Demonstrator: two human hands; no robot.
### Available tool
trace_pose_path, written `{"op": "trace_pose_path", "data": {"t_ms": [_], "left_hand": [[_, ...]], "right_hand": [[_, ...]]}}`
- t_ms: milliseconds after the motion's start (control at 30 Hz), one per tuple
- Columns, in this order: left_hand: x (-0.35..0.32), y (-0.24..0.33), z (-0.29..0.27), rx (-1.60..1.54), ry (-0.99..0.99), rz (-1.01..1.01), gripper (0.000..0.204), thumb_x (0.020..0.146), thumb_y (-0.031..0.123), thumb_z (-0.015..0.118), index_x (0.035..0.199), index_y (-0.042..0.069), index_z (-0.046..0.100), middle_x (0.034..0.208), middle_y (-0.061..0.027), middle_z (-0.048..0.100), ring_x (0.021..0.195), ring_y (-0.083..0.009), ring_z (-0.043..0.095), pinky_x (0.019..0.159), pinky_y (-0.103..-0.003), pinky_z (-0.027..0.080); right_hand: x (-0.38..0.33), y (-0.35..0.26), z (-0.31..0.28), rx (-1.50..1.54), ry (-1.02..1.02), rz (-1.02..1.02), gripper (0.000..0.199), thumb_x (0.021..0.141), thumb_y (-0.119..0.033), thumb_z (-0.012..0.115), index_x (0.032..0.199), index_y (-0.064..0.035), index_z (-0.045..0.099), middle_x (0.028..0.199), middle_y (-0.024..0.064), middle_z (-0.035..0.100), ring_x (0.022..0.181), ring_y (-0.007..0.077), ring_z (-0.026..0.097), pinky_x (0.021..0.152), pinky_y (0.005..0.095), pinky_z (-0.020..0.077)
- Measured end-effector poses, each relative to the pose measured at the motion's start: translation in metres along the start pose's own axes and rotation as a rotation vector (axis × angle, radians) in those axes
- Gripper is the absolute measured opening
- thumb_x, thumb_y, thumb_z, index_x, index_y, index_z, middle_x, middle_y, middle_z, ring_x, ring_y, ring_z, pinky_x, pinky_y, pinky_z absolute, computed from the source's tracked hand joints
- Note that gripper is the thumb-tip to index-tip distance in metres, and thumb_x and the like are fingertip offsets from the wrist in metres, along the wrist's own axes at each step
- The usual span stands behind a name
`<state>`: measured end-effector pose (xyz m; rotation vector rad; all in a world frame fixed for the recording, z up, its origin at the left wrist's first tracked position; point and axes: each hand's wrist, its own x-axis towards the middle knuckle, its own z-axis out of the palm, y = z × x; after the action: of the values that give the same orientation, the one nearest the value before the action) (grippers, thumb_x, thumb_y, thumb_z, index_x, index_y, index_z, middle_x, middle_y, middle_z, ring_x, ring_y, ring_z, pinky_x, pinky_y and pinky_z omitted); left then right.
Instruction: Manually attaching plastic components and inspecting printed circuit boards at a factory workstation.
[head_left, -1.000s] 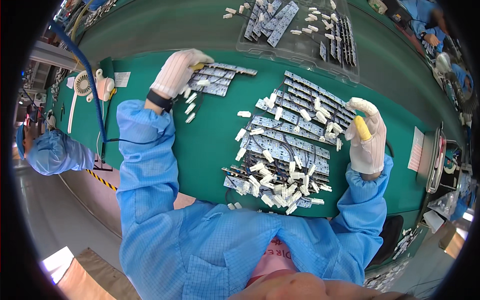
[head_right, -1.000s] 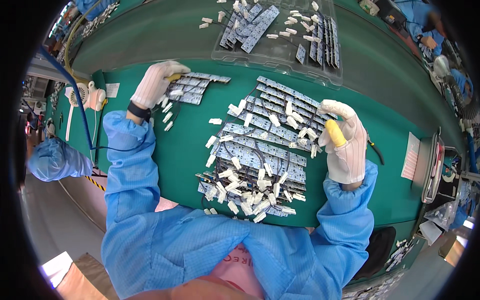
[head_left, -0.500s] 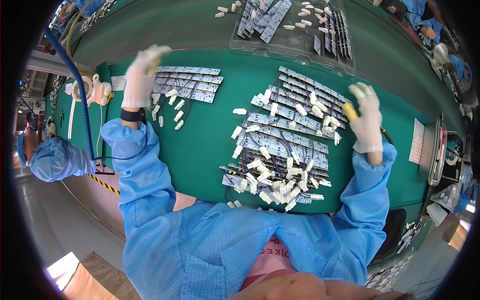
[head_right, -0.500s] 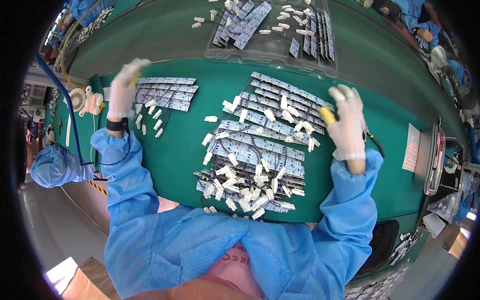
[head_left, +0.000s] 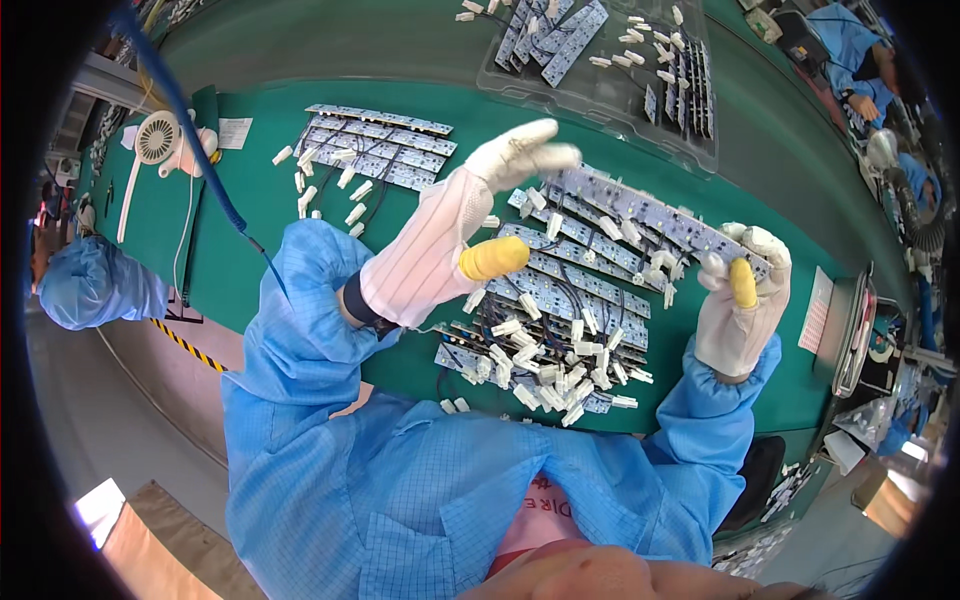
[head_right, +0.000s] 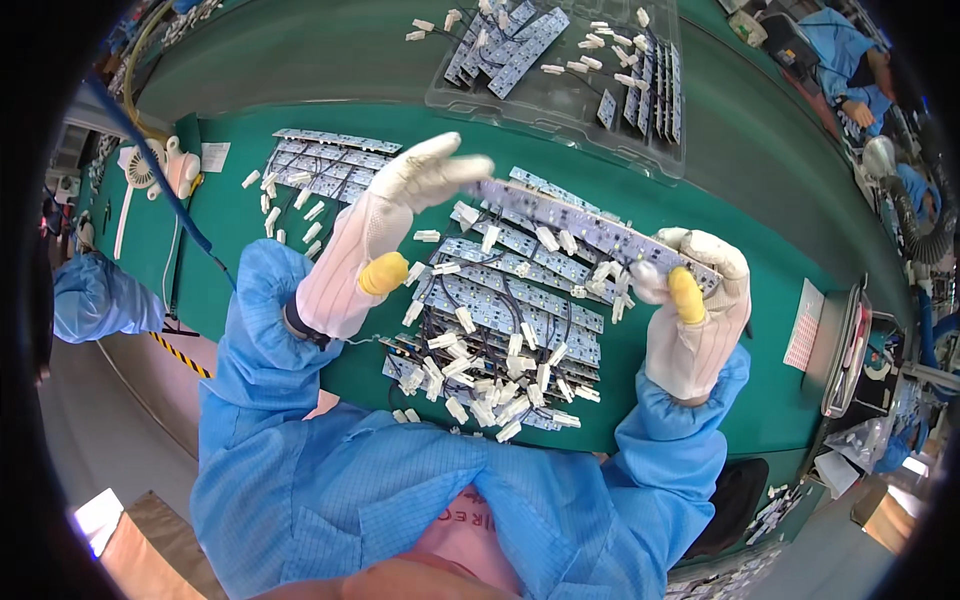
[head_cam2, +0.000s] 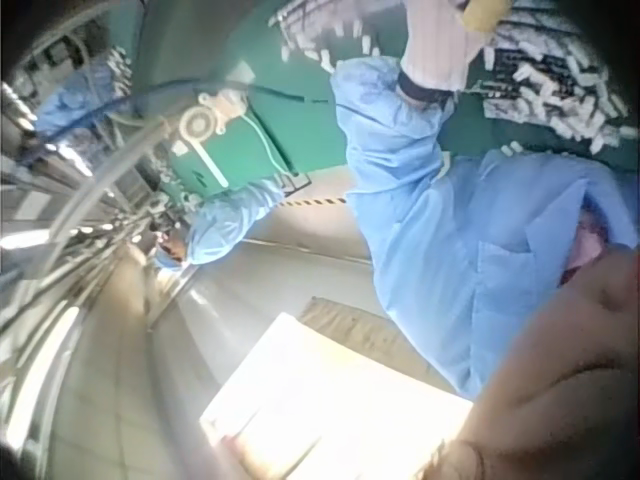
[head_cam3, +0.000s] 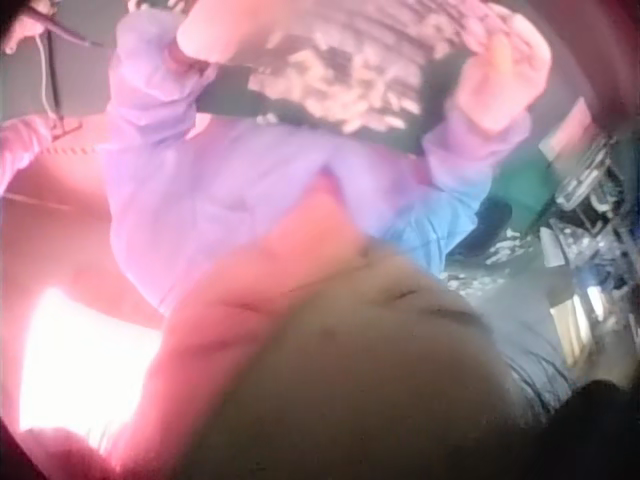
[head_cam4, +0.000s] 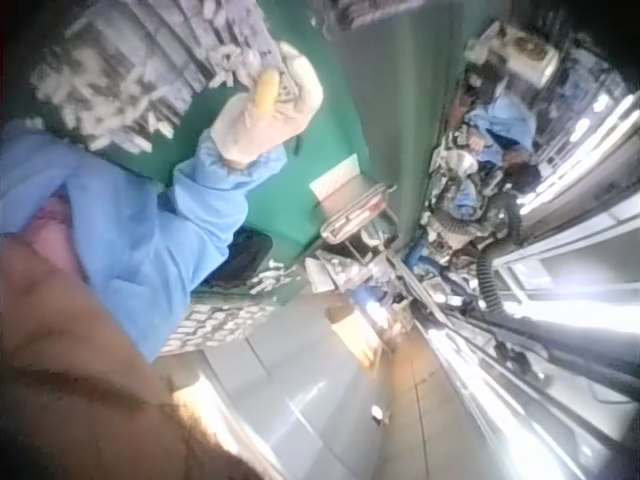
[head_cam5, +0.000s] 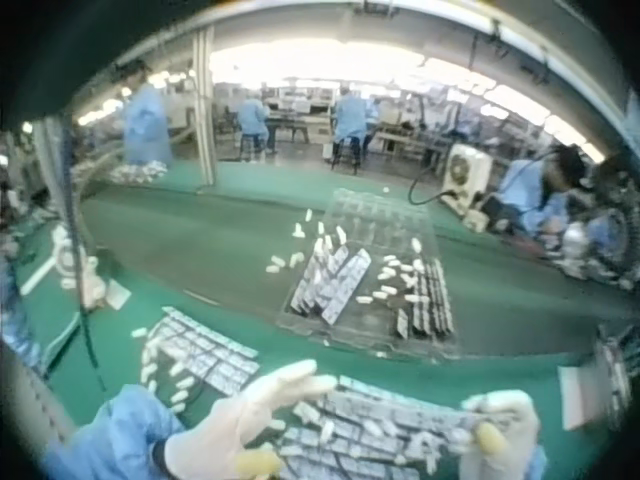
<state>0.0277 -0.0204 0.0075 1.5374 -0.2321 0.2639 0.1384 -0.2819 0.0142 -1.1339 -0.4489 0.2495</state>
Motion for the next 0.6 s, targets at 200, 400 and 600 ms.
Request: {"op": "trace_pose_path", "data": {"t_ms": [200, 400, 600], "left_hand": [[-0.004, -0.029, -0.016, 0.410, 0.301, 0.023, 0.067, 0.084, 0.045, 0.062, 0.136, 0.010, 0.039, 0.138, -0.0182, 0.038, 0.124, -0.0327, 0.042, 0.105, -0.040, 0.033], [-0.007, -0.022, -0.015, 0.158, 0.310, -0.019, 0.070, 0.089, 0.053, 0.051, 0.138, 0.006, 0.034, 0.137, -0.0157, 0.040, 0.122, -0.0278, 0.046, 0.105, -0.042, 0.033], [-0.015, -0.011, -0.010, -0.365, -0.068, -0.067, 0.078, 0.090, 0.052, 0.049, 0.143, 0.002, 0.022, 0.113, -0.0133, 0.061, 0.114, -0.0221, 0.052, 0.099, -0.038, 0.037]], "right_hand": [[0.023, 0.029, -0.028, -0.584, 0.167, -0.047, 0.025, 0.085, -0.002, 0.059, 0.110, 0.0025, 0.054, 0.105, 0.0139, 0.059, 0.090, 0.0245, 0.064, 0.078, 0.0321, 0.0550], [0.008, 0.008, -0.031, 0.223, 0.121, -0.134, 0.037, 0.089, -0.006, 0.057, 0.122, 0.0038, 0.045, 0.116, 0.0187, 0.053, 0.106, 0.0216, 0.056, 0.079, 0.0240, 0.0528], [-0.003, 0.001, -0.001, 0.211, -0.104, 0.101, 0.037, 0.085, -0.008, 0.064, 0.116, 0.0027, 0.048, 0.106, 0.0144, 0.058, 0.090, 0.0189, 0.063, 0.070, 0.0225, 0.0542]]}}
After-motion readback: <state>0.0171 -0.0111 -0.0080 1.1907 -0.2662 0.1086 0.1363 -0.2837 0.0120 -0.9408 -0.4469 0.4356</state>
